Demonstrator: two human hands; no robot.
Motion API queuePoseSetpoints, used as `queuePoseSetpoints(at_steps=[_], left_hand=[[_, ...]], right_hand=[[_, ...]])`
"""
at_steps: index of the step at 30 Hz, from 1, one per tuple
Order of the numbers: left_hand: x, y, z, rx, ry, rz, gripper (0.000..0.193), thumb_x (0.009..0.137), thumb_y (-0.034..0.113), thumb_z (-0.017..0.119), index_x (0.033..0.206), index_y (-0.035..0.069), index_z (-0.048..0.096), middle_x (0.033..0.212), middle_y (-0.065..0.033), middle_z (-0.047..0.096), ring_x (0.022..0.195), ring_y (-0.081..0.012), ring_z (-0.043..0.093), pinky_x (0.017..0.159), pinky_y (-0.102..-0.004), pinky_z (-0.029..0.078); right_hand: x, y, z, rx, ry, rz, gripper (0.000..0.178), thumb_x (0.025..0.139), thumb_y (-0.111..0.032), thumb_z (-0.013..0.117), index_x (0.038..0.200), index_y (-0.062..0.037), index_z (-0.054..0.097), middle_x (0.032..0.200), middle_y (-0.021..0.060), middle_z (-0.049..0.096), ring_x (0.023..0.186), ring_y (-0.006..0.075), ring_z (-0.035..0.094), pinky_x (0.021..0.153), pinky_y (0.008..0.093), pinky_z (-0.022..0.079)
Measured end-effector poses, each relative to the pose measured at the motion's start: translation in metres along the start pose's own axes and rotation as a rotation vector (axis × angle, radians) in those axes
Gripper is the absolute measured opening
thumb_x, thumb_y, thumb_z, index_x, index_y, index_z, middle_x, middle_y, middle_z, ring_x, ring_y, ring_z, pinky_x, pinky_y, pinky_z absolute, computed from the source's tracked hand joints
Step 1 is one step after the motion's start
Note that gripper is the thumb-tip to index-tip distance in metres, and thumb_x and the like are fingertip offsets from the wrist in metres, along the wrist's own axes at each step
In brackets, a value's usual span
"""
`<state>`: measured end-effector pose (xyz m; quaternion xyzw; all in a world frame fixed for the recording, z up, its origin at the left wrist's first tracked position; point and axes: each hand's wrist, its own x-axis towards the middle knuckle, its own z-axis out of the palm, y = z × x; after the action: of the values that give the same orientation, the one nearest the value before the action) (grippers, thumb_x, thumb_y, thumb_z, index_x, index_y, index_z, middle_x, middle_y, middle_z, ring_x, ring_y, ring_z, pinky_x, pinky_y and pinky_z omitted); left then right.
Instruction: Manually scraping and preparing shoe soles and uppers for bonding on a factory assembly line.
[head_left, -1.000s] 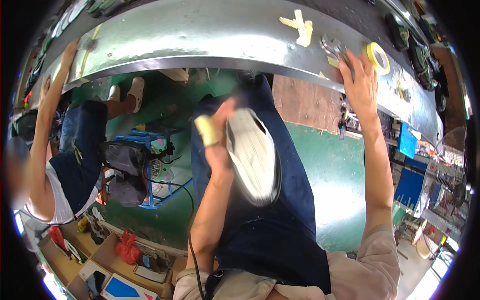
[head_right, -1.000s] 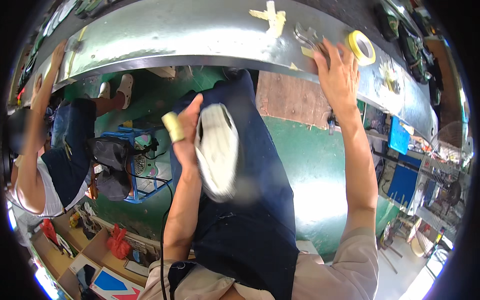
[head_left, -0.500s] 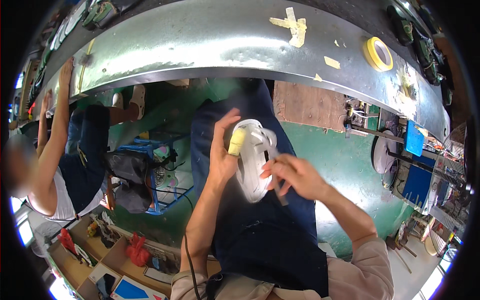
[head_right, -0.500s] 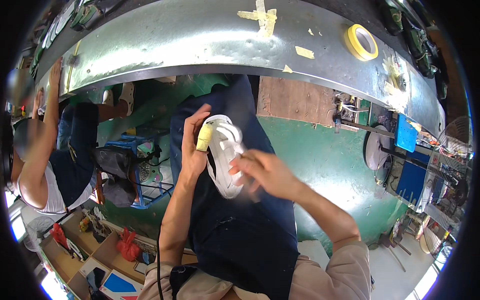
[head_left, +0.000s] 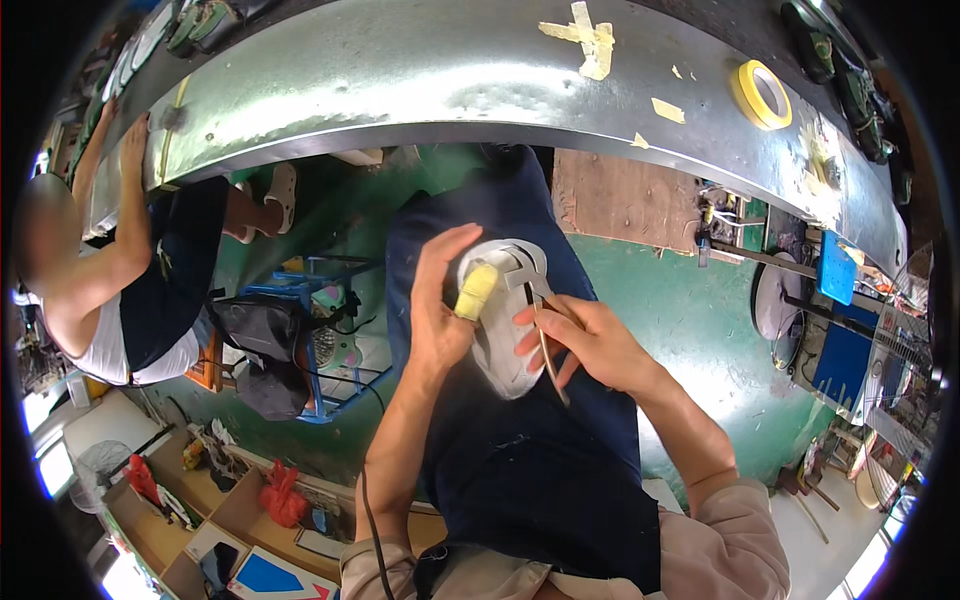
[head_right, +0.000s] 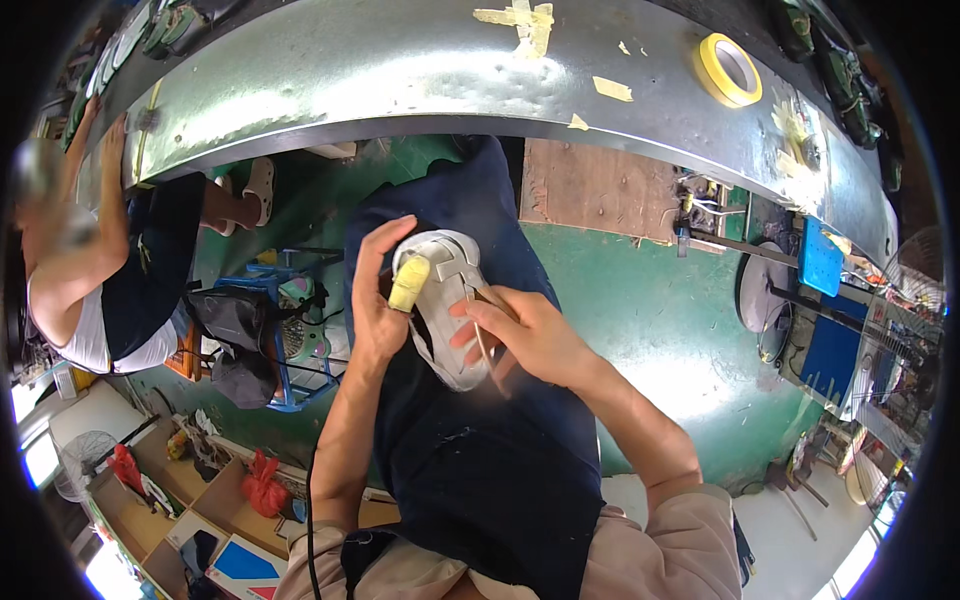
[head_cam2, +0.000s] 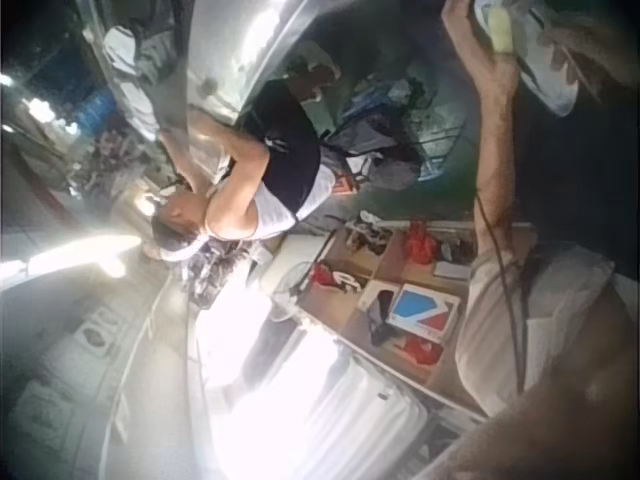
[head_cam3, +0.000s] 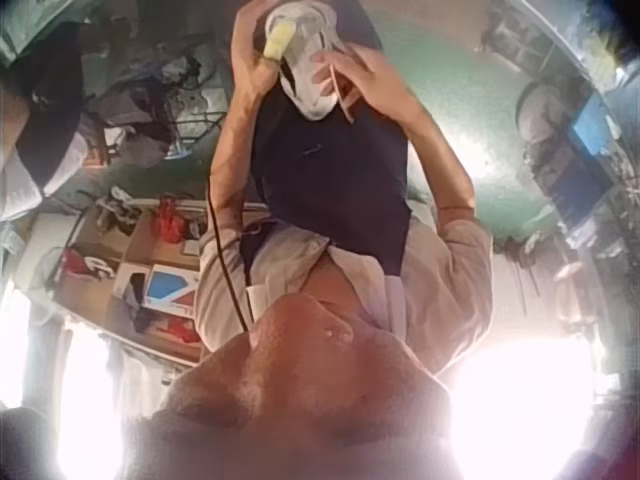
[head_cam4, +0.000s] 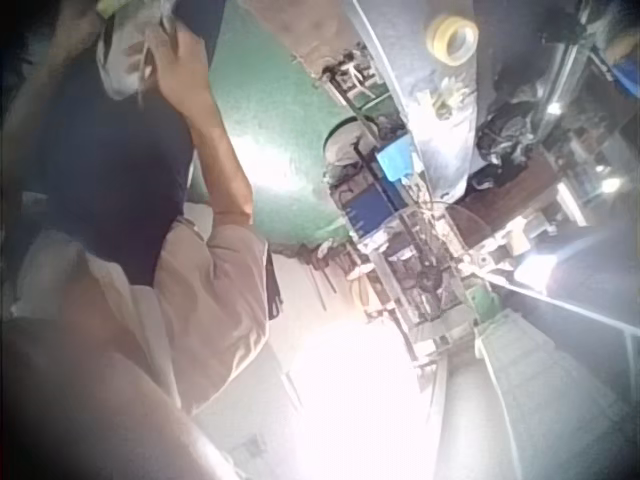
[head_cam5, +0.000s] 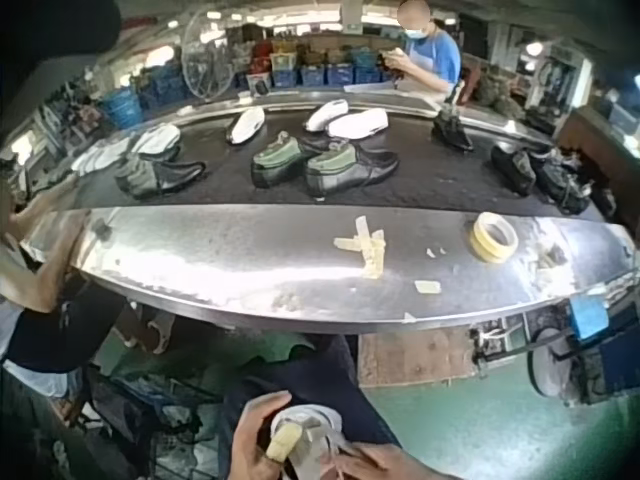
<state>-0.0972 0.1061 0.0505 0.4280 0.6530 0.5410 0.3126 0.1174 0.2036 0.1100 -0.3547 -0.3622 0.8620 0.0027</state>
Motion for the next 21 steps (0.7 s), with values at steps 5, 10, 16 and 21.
queuePoseSetpoints(at_steps=[5, 10, 16, 21], left_hand=[[-0.001, 0.006, 0.002, -0.087, 0.040, -0.014, 0.049, 0.093, 0.005, 0.076, 0.141, 0.003, 0.065, 0.146, -0.0176, 0.063, 0.137, -0.0321, 0.060, 0.117, -0.0418, 0.044], [-0.006, -0.004, 0.008, -0.124, 0.065, 0.001, 0.043, 0.095, 0.006, 0.076, 0.137, 0.002, 0.065, 0.144, -0.0185, 0.063, 0.136, -0.0322, 0.060, 0.117, -0.0410, 0.044], [-0.003, -0.014, 0.003, -0.093, 0.105, 0.022, 0.047, 0.094, -0.002, 0.063, 0.141, 0.003, 0.063, 0.149, -0.0154, 0.061, 0.137, -0.0261, 0.058, 0.118, -0.0362, 0.043], [-0.005, -0.023, 0.005, -0.129, 0.050, -0.043, 0.063, 0.101, 0.005, 0.060, 0.163, 0.004, 0.046, 0.156, -0.0130, 0.056, 0.142, -0.0224, 0.053, 0.122, -0.0352, 0.038]], right_hand=[[0.005, -0.012, -0.013, 0.317, -0.159, 0.095, 0.044, 0.116, -0.036, 0.053, 0.138, -0.0005, 0.067, 0.090, 0.0038, 0.073, 0.077, 0.0121, 0.072, 0.055, 0.0263, 0.053], [0.000, -0.018, 0.004, -0.622, 0.096, -0.083, 0.039, 0.112, -0.040, 0.060, 0.115, -0.0011, 0.065, 0.082, 0.0079, 0.073, 0.065, 0.0204, 0.072, 0.057, 0.0370, 0.054], [0.033, 0.026, -0.015, -1.241, 0.271, -0.578, 0.031, 0.113, -0.033, 0.058, 0.108, -0.0024, 0.056, 0.088, 0.0166, 0.076, 0.074, 0.0394, 0.073, 0.063, 0.0497, 0.057], [0.023, 0.014, -0.002, -1.184, 0.240, -0.405, 0.030, 0.113, -0.031, 0.057, 0.106, -0.0023, 0.052, 0.085, 0.0194, 0.073, 0.077, 0.0444, 0.071, 0.066, 0.0543, 0.054]])
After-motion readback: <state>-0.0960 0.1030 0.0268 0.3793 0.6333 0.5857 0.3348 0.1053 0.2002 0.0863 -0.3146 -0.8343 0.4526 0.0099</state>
